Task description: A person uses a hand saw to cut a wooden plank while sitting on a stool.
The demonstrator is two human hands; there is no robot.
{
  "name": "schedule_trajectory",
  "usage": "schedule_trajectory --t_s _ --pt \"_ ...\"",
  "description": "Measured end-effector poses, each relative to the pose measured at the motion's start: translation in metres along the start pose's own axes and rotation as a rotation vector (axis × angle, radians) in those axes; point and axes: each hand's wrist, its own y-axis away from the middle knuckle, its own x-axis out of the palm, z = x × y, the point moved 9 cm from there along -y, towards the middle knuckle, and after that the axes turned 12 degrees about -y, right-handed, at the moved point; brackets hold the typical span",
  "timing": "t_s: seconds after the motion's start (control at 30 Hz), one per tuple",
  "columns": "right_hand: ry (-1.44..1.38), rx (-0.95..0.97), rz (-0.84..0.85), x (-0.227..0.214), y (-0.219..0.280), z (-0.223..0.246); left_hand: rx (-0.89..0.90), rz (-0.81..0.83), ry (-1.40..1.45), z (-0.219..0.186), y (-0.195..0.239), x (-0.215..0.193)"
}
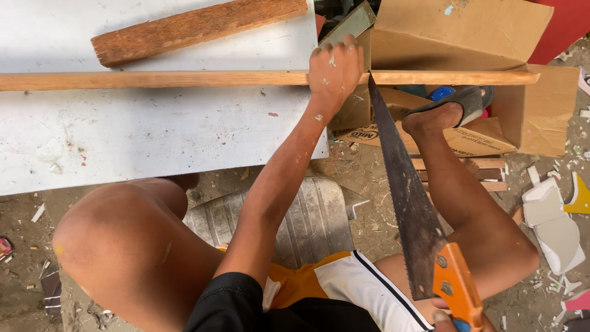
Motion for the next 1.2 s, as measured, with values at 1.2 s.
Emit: schedule_trajectory --t_s 1.2 --pt "-0.022 0.013 -0.035 0.008 -0.014 0.001 -0.025 -0.275 -0.051 0.002 0.004 -0.013"
